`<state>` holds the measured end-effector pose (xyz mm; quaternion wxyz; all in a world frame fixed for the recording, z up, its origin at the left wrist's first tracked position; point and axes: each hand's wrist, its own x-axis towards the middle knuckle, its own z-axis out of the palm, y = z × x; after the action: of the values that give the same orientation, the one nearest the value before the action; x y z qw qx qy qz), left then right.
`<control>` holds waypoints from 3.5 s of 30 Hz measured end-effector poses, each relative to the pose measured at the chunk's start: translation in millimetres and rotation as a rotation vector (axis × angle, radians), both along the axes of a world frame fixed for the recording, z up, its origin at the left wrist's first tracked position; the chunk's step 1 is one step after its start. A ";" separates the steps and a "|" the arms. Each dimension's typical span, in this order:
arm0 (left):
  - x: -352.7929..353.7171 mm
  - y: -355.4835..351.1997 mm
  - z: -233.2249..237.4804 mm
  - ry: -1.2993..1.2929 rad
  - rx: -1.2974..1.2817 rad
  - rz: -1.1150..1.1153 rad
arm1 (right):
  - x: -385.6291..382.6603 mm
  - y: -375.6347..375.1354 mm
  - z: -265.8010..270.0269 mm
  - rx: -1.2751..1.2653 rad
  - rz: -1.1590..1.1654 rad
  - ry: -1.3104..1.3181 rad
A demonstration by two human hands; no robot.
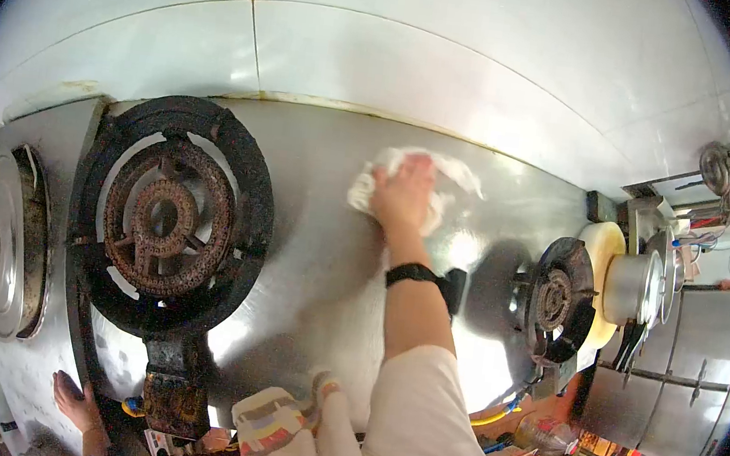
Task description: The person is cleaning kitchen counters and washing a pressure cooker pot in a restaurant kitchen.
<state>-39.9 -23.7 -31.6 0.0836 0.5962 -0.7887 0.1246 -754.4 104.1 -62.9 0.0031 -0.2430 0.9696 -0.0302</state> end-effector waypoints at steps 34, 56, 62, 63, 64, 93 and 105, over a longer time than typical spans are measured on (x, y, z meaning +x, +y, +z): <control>11.5 -2.4 -9.9 -0.099 -0.042 -0.010 | 80.3 -15.9 0.0 -0.296 0.634 0.003; 9.6 -3.1 -6.9 -0.163 -0.047 -0.063 | -36.9 39.0 -9.9 -0.392 0.180 0.063; 10.8 -3.4 -6.1 -0.115 0.002 -0.043 | 67.2 17.9 -12.7 -0.326 0.594 0.027; 9.6 -4.0 -6.2 -0.114 0.001 -0.036 | 88.3 19.8 -13.3 -0.267 0.667 0.035; 7.5 -3.9 -5.9 -0.112 0.002 -0.027 | 110.2 26.6 -21.1 -0.325 0.766 -0.030; -5.0 2.8 -2.7 0.050 -0.067 -0.034 | 342.8 179.9 -24.4 -0.291 1.012 -0.151; 1.4 -1.4 -8.5 0.039 -0.054 0.011 | 150.4 350.4 8.9 -0.971 -0.351 -0.281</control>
<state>-38.6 -25.1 -40.1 0.1143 0.6004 -0.7799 0.1350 -604.0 454.5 -54.0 0.0149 -0.0441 0.8604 -0.5076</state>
